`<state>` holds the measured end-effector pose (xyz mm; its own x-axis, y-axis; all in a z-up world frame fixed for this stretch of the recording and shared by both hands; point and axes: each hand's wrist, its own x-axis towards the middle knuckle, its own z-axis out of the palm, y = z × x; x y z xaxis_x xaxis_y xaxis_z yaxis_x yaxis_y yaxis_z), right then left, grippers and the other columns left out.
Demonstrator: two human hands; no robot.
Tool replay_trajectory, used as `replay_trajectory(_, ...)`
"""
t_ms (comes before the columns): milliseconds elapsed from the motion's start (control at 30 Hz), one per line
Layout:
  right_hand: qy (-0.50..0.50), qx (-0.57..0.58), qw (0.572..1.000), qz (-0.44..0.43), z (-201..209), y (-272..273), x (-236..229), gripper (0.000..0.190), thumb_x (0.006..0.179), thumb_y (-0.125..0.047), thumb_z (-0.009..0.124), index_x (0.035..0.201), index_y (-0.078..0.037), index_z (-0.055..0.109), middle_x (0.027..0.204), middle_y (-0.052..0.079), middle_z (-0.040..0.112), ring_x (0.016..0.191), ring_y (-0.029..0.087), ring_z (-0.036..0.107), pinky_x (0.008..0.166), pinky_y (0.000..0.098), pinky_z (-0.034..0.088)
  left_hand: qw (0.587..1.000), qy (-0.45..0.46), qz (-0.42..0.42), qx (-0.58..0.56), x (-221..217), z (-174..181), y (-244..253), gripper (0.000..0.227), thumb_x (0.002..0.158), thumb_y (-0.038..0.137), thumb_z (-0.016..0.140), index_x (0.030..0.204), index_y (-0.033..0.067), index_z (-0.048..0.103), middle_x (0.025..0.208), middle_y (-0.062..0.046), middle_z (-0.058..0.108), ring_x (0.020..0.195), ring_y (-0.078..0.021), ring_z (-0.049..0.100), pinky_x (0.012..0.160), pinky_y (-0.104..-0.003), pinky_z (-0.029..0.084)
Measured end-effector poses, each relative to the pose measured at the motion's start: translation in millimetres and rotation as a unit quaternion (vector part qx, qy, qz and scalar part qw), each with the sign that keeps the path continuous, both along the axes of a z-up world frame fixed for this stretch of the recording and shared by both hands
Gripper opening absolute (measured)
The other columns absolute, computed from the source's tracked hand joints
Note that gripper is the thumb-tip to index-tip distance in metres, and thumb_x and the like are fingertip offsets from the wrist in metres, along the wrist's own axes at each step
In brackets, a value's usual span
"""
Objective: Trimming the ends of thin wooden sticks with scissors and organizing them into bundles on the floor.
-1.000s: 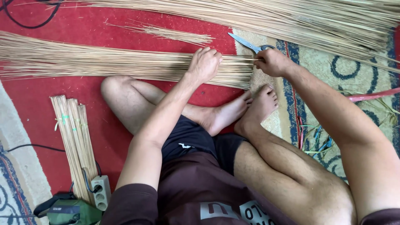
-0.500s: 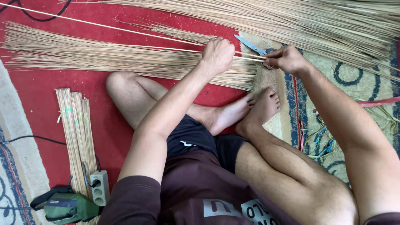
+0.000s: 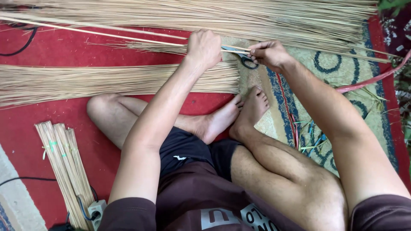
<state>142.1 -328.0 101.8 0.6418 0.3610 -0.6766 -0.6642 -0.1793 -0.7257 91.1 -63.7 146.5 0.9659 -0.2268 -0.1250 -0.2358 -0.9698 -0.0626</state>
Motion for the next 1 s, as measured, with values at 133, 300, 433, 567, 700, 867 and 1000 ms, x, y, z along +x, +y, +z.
replay_trajectory(133,-0.007,0.035,0.998,-0.043,-4,2,-2,0.012,0.097,0.004,0.065,0.105,0.001,0.073,0.091,0.010,0.074,0.072,0.014,0.069,0.069,0.0227,0.062,0.987,0.075,0.027,-0.143,-14,-4,20,0.020,0.094,0.008,0.063,0.085,-0.0001,0.079,0.082,-0.018,0.071,0.076,-0.0305,0.070,0.075,-0.050,0.061)
replay_trajectory(300,-0.012,0.067,0.993,-0.097,1,18,-3,0.016,0.097,0.006,0.064,0.111,0.004,0.071,0.094,0.013,0.073,0.079,0.017,0.075,0.074,0.0239,0.067,0.954,0.116,0.054,-0.270,-33,-6,40,0.026,0.093,0.010,0.051,0.092,0.0027,0.076,0.084,-0.019,0.074,0.077,-0.0377,0.072,0.083,-0.053,0.057)
replay_trajectory(433,-0.013,0.076,0.991,-0.110,12,29,-3,0.014,0.098,0.006,0.064,0.111,0.004,0.069,0.092,0.012,0.073,0.079,0.017,0.074,0.073,0.0246,0.066,0.914,0.190,0.116,-0.338,-36,1,45,0.033,0.086,0.017,0.048,0.093,0.0089,0.079,0.087,-0.011,0.077,0.083,-0.0338,0.071,0.083,-0.047,0.055)
replay_trajectory(567,-0.001,0.080,0.988,-0.131,22,35,-4,0.024,0.098,0.005,0.061,0.123,0.004,0.063,0.098,0.013,0.071,0.081,0.018,0.074,0.075,0.0253,0.067,0.880,0.245,0.149,-0.378,-34,7,48,0.031,0.090,0.014,0.049,0.088,0.0107,0.080,0.081,-0.005,0.076,0.067,-0.0194,0.066,0.071,-0.038,0.055)
replay_trajectory(700,-0.031,0.070,0.979,-0.190,-4,38,-7,0.025,0.087,0.001,0.078,0.111,0.004,0.070,0.090,0.012,0.078,0.077,0.021,0.082,0.075,0.0360,0.074,0.877,0.236,0.158,-0.388,-37,7,46,0.027,0.091,0.028,0.055,0.086,0.0232,0.081,0.089,-0.018,0.076,0.105,-0.0410,0.070,0.092,-0.051,0.053)
replay_trajectory(867,-0.060,0.079,0.967,-0.235,-7,44,-9,0.037,0.084,0.006,0.078,0.120,0.006,0.067,0.089,0.014,0.077,0.077,0.025,0.082,0.079,0.0410,0.074,0.869,0.254,0.173,-0.388,-32,1,42,0.028,0.092,0.031,0.055,0.087,0.0254,0.082,0.091,-0.016,0.076,0.108,-0.0383,0.070,0.094,-0.049,0.053)
replay_trajectory(1000,-0.084,0.089,0.959,-0.257,-7,46,-12,0.045,0.086,0.009,0.074,0.130,0.006,0.063,0.093,0.016,0.076,0.081,0.026,0.082,0.082,0.0407,0.074,0.864,0.262,0.178,-0.392,-28,2,41,0.029,0.094,0.032,0.055,0.089,0.0253,0.082,0.096,-0.017,0.076,0.112,-0.0401,0.068,0.098,-0.050,0.052)
